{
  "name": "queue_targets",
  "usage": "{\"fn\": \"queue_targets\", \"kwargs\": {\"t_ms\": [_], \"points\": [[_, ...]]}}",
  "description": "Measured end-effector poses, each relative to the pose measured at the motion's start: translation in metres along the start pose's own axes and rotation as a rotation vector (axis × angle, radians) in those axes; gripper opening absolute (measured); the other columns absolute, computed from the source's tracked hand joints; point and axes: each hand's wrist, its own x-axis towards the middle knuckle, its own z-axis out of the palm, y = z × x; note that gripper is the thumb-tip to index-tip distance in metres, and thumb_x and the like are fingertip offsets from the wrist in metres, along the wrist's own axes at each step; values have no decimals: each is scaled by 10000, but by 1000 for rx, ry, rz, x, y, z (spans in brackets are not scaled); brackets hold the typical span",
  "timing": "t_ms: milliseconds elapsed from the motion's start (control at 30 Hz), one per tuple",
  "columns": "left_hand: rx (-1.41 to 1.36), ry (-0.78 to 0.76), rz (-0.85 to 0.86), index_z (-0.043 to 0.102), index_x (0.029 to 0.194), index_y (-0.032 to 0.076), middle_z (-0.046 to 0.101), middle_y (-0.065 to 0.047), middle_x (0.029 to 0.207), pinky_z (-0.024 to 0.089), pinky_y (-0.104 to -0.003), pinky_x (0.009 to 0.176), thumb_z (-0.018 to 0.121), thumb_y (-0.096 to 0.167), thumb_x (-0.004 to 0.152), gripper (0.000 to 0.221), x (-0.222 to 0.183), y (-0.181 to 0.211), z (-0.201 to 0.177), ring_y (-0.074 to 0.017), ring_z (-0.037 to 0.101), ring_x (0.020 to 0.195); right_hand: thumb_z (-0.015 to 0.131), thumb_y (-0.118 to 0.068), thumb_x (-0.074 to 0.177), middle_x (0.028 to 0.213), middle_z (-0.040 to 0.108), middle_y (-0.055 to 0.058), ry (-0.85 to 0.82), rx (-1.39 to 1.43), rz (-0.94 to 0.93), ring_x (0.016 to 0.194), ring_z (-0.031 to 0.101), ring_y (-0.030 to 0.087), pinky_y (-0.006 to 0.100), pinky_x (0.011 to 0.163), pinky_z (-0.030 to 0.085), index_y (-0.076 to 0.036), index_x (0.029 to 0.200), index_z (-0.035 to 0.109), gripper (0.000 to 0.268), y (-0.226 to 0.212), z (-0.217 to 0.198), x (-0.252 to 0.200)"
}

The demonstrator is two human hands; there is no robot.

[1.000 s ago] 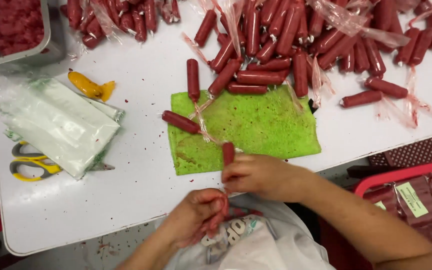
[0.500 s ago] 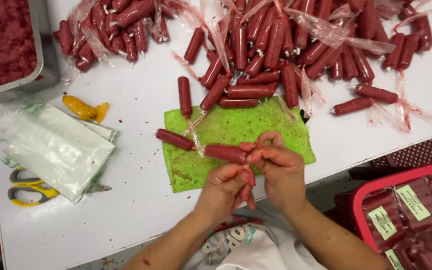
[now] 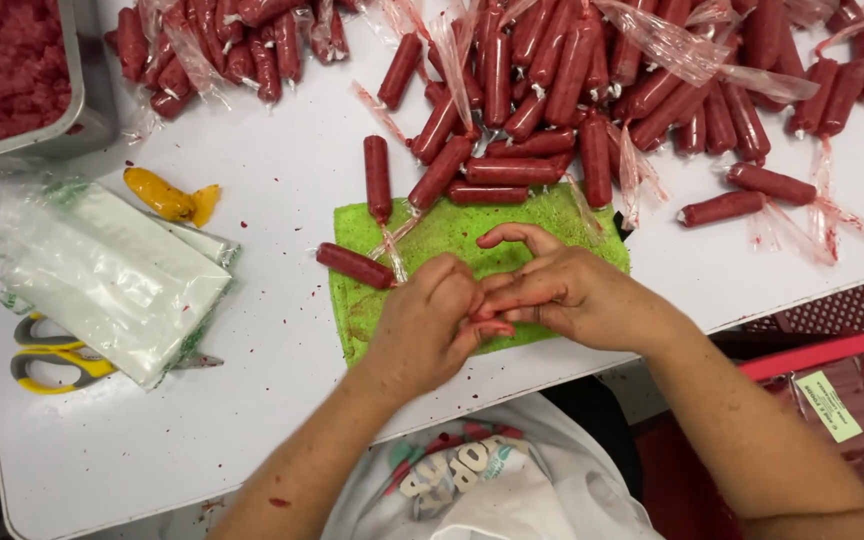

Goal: Tying the ends of small red plastic-wrapped food packages manually.

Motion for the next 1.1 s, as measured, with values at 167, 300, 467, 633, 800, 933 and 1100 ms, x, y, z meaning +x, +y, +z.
{"fn": "queue_targets", "kwargs": {"t_ms": [167, 300, 467, 633, 800, 933, 1100], "points": [[93, 186, -296, 617, 1190, 1, 593, -158, 1211, 535, -411, 988, 731, 383, 875, 508, -24, 40, 27, -310, 587, 1146, 796, -71, 810, 1074, 760, 130, 699, 387, 78, 1100, 735, 278, 399, 1111, 556, -80, 1008, 755, 202, 16, 67, -7], [-445, 539, -641, 520, 1414, 80, 584, -68, 1140, 488, -214, 596, 780, 248, 821, 669, 1, 27, 25, -84, 560, 686, 827, 10, 765, 1005, 736, 132, 859, 456, 132, 956, 741, 208, 296, 930, 615, -8, 1013, 666, 296, 29, 94, -8], [-406, 177, 60, 703, 1021, 61, 733, -59, 1019, 603, -358, 893, 555, 50, 1004, 149, 21, 5, 5, -242, 706, 940, 480, -424, 1013, 1155, 752, 98, 708, -199, 83, 1078, 721, 259, 363, 975, 545, -27, 1174, 691, 478, 25, 75, -9], [428, -219, 156, 682, 915, 240, 714, 14, 899, 542, -398, 521, 760, 134, 778, 190, 46, -23, -53, -205, 670, 713, 494, -369, 1015, 942, 758, 77, 470, -56, 20, 817, 723, 199, 312, 723, 575, -93, 978, 743, 373, 28, 71, -5], [386, -93, 45, 715, 1074, 181, 704, -27, 1040, 523, -347, 773, 713, 36, 666, 432, 28, -67, -86, -247, 675, 949, 596, -297, 976, 804, 794, 43, 376, 231, 246, 455, 585, 17, 103, 346, 494, -79, 934, 781, 289, -5, 25, 35], [420, -386, -63, 489, 1444, 231, 472, -92, 1485, 316, -546, 1156, 740, 207, 834, 661, 15, -51, -112, -347, 400, 1373, 662, -199, 1032, 895, 744, 66, 458, -392, 122, 750, 690, 136, 257, 677, 595, -77, 1044, 740, 146, -14, -71, 95], [612, -279, 75, 667, 1172, 144, 688, -30, 1167, 422, -429, 956, 619, 172, 918, 260, -12, -68, -107, -273, 582, 1100, 765, -313, 896, 1443, 480, 340, 314, -1000, 234, 1319, 370, 525, 606, 1088, 311, 114, 1483, 419, 804, -10, -125, 133]]}}
